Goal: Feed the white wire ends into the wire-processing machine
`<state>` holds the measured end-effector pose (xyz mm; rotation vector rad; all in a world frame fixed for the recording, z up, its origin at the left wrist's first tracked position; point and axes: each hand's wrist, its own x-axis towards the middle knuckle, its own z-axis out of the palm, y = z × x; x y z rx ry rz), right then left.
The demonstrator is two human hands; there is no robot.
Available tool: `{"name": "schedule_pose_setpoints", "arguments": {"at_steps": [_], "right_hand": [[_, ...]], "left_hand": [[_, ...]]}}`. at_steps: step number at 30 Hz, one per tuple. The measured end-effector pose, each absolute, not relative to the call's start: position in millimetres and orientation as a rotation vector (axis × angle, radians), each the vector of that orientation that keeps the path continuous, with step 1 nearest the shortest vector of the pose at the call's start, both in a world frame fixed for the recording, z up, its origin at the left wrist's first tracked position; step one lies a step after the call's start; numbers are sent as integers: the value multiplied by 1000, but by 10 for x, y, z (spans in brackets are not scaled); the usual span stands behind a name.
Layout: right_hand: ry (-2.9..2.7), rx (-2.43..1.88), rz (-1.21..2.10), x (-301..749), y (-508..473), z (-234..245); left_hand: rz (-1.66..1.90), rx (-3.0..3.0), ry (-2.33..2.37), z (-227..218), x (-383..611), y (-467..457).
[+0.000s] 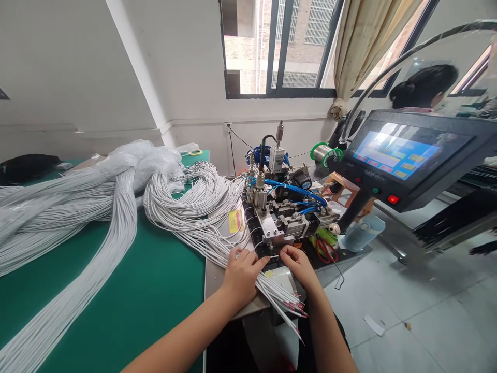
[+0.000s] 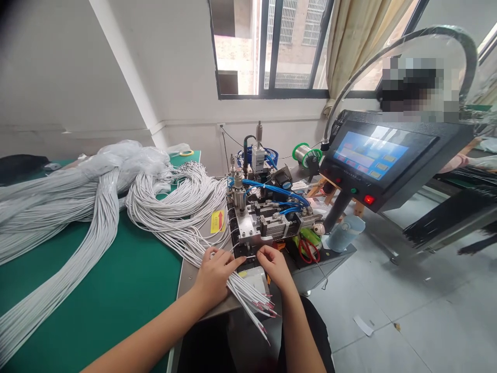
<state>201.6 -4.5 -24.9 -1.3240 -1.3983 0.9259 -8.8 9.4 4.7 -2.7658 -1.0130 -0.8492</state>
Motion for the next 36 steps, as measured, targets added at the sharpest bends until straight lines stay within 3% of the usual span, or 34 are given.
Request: {"name": "schedule_pose_setpoints", "arguments": {"at_steps": [11, 22, 28, 36], "right_hand": [[-1098, -1242, 1213, 1934, -19, -308], [-1139, -1289, 1034, 2085, -225, -350], [-1203, -1312, 1027, 2193, -503, -107], [-1528, -1028, 1170, 2122, -786, 211]], "left_hand": [[-833, -2795, -1033, 50, -92, 93], [-961, -2728, -1041, 23, -108, 82], [-1180, -2671, -787, 70, -139, 66], [-1267, -2656, -741, 54, -156, 66]]}}
